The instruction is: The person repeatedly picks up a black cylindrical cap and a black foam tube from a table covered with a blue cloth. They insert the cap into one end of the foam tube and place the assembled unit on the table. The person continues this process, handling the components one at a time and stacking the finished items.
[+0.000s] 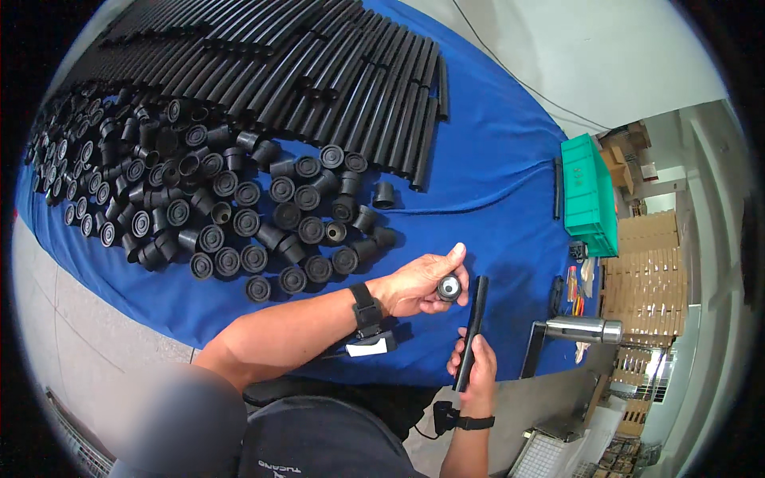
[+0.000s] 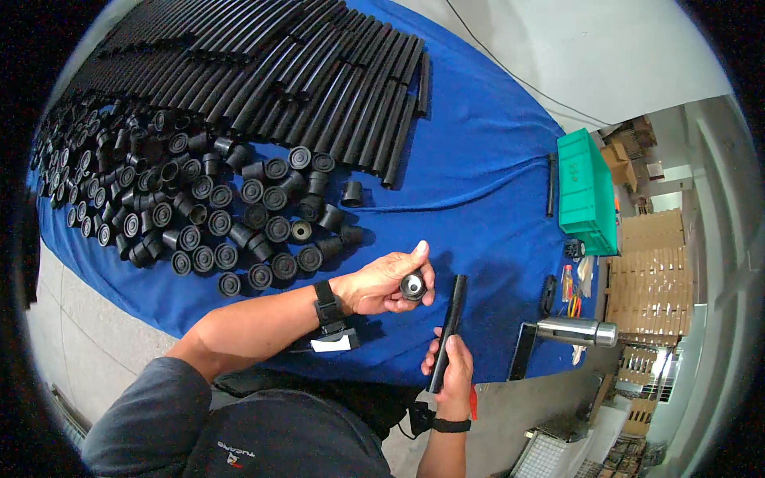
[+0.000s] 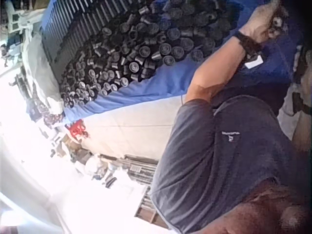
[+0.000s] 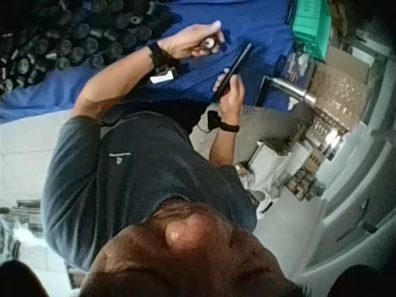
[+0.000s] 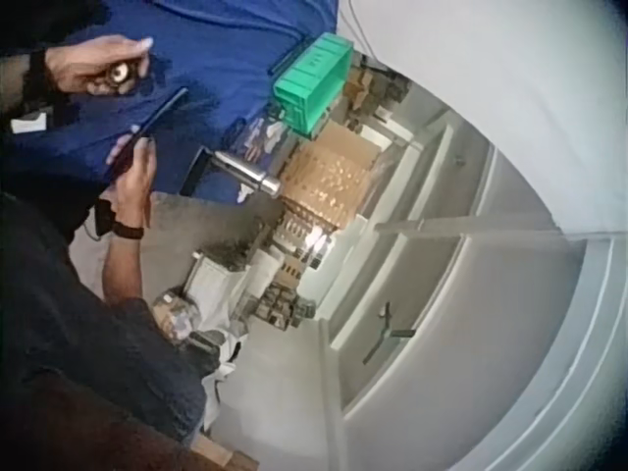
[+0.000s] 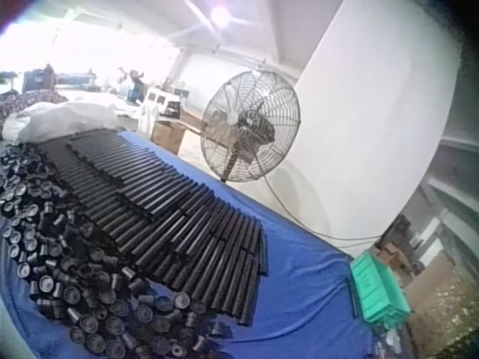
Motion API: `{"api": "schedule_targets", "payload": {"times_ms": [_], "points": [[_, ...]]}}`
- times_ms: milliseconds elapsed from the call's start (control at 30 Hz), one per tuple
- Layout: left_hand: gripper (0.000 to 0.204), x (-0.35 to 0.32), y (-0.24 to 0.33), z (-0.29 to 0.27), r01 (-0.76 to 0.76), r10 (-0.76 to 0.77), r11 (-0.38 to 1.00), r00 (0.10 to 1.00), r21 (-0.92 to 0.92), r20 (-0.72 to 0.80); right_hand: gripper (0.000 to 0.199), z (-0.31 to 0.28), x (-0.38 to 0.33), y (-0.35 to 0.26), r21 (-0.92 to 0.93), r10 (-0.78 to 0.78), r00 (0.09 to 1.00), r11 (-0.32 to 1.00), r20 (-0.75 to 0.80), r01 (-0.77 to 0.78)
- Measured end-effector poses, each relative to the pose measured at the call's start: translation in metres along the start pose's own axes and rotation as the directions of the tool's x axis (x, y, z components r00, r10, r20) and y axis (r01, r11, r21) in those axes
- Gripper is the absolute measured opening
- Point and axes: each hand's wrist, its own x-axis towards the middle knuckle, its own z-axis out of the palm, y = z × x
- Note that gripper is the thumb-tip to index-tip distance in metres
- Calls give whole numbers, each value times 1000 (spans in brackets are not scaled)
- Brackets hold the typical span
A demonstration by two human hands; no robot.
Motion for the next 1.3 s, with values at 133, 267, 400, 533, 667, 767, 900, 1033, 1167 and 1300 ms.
{"api": "schedule_targets", "payload": {"times_ms": [133,267,400,533,667,767,900,1033,1167,1300], "points": [[60,0,2,-1,23,-21,997,999,-71,25,41,-3,5,2,25,33,999,999,-15,-33],[50,0,3,3,48,-40,992,997,-116,66,41,3,4,2,-63,7,1000,998,-27,-9],[43,-5,7,8,31,-17,993,993,-116,120,40,2,5,3,-70,0,999,998,-39,-3],[40,-6,6,6,42,-21,994,980,-99,200,39,2,4,2,-71,-7,1000,997,-28,4],[43,-7,5,7,62,-39,993,977,-104,209,38,1,5,4,-68,-15,1000,998,-20,13],[49,-7,4,7,55,-34,993,980,-104,198,38,-1,6,3,-70,-12,1000,997,-10,12],[56,-3,3,3,12,-5,999,990,-48,139,41,1,1,4,-73,-43,999,996,-30,41],[61,0,5,0,-34,31,998,998,-56,-57,43,22,-31,-1,40,-178,974,984,140,174],[66,-1,7,2,-139,125,988,979,-75,-164,51,48,-57,1,-247,-173,962,943,212,224],[66,1,3,-1,-149,142,988,981,-41,-134,53,55,-58,14,-194,-79,964,972,254,130]]}}
